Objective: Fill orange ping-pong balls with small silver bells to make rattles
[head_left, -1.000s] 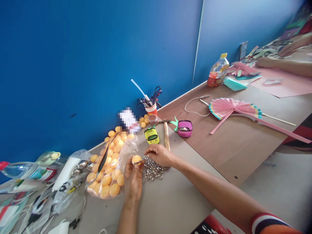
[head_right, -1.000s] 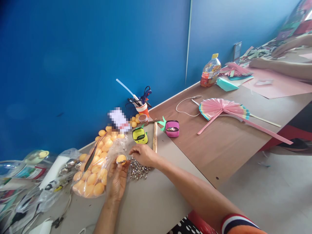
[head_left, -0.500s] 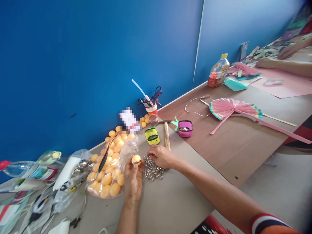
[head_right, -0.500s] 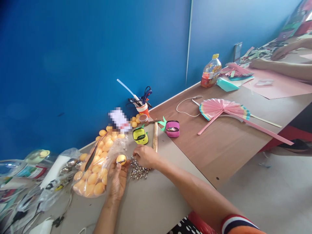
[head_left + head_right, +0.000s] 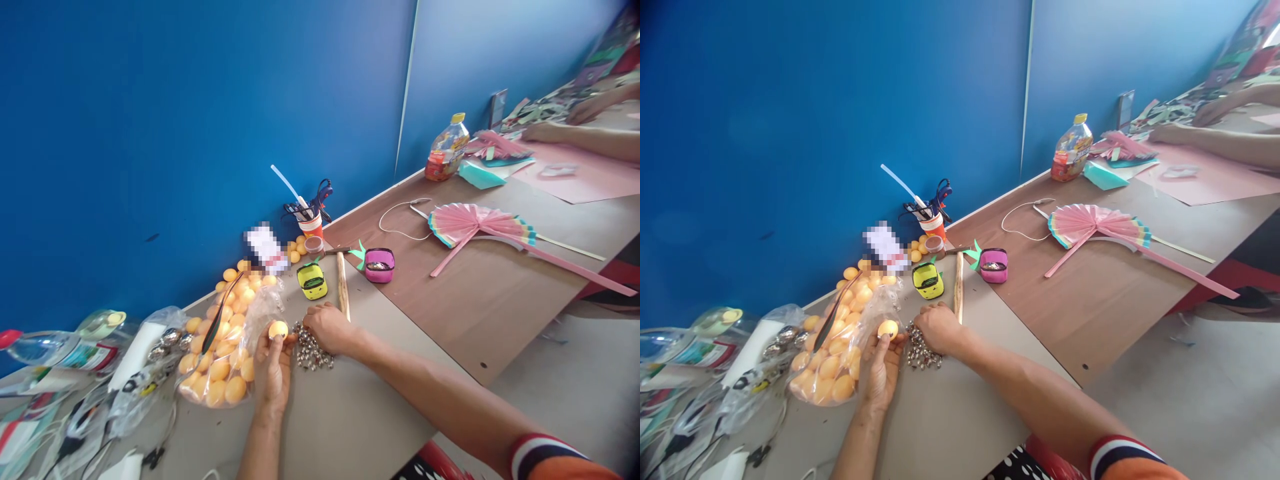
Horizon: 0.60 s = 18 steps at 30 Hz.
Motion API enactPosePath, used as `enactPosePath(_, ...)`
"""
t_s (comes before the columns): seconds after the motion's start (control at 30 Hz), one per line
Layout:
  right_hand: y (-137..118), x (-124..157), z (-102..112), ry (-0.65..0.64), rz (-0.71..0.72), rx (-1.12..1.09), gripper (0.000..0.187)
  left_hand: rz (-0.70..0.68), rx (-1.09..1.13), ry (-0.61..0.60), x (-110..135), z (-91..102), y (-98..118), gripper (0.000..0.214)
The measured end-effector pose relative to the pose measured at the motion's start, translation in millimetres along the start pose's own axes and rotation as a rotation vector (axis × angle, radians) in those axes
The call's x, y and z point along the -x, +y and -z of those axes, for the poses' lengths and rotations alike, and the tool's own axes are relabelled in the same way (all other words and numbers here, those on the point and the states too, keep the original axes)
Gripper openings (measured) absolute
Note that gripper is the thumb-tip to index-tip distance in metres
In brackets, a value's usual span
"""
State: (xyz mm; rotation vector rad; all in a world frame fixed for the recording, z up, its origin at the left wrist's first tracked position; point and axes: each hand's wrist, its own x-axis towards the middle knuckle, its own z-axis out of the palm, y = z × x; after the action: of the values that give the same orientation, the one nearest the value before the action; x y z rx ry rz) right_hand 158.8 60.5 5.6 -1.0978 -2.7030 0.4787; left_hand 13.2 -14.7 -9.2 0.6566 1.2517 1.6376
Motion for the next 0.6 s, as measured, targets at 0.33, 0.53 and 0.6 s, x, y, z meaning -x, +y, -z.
enactPosePath(0.33, -5.7, 2.4, 4.2, 0.002, -0.054, -0.002, 0.024, -0.003, 0.0, -0.009, 0.3, -1.1, 0.8, 0.034)
enactPosePath(0.53, -5.8, 4.0, 4.8, -0.006, -0.027, 0.012, 0.017, 0.01, 0.012, -0.03, 1.8, -2.0, 1.6, 0.037)
enactPosePath(0.6, -6.6, 2.8, 2.7, -0.009, -0.026, 0.021, 0.015, 0.016, 0.031, -0.031, 2.4, -2.7, 1.8, 0.037)
